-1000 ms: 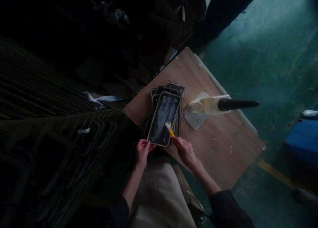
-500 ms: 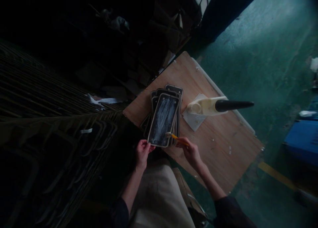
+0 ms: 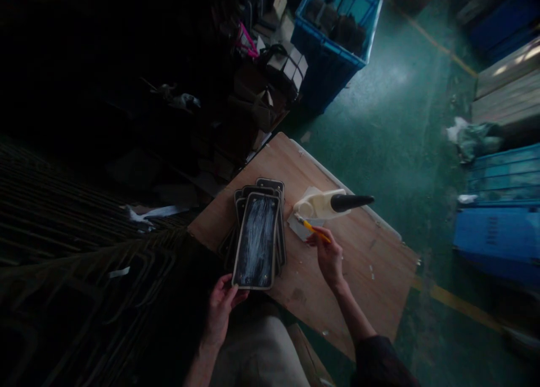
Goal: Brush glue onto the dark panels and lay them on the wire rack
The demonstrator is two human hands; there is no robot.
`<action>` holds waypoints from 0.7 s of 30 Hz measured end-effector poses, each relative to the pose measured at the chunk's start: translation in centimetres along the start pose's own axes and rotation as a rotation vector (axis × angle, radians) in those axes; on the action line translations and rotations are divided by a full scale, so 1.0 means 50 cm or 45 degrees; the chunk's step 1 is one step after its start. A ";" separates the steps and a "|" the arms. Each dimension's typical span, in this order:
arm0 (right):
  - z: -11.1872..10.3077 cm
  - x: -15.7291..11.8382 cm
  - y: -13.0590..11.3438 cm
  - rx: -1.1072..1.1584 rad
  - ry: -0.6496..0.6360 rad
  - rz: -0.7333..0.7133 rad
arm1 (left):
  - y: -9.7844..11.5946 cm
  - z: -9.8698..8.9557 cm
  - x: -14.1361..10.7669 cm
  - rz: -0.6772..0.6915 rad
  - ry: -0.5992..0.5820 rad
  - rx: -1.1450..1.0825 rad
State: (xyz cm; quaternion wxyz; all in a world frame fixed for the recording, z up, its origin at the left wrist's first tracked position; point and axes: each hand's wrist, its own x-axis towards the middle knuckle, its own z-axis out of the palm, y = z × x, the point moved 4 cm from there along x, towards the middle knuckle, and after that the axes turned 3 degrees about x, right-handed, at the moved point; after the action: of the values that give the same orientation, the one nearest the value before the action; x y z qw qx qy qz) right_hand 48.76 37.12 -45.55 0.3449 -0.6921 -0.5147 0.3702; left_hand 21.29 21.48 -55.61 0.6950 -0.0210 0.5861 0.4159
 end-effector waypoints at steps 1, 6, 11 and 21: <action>-0.012 0.021 0.003 0.017 0.040 0.020 | 0.007 0.004 -0.008 -0.010 -0.024 -0.006; -0.018 0.103 0.057 0.134 0.069 0.140 | 0.035 0.023 -0.039 -0.026 -0.043 -0.044; 0.001 0.148 0.104 0.325 0.063 0.309 | 0.064 0.054 -0.065 -0.006 -0.089 -0.029; -0.032 0.067 0.094 0.633 0.148 0.628 | 0.137 0.129 -0.115 0.096 -0.181 -0.039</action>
State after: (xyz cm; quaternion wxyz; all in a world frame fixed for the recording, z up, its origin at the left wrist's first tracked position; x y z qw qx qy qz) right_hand 52.94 39.10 -49.34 0.4317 -0.7103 -0.2059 0.5164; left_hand 22.50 26.09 -45.69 0.7183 0.0200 0.5293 0.4511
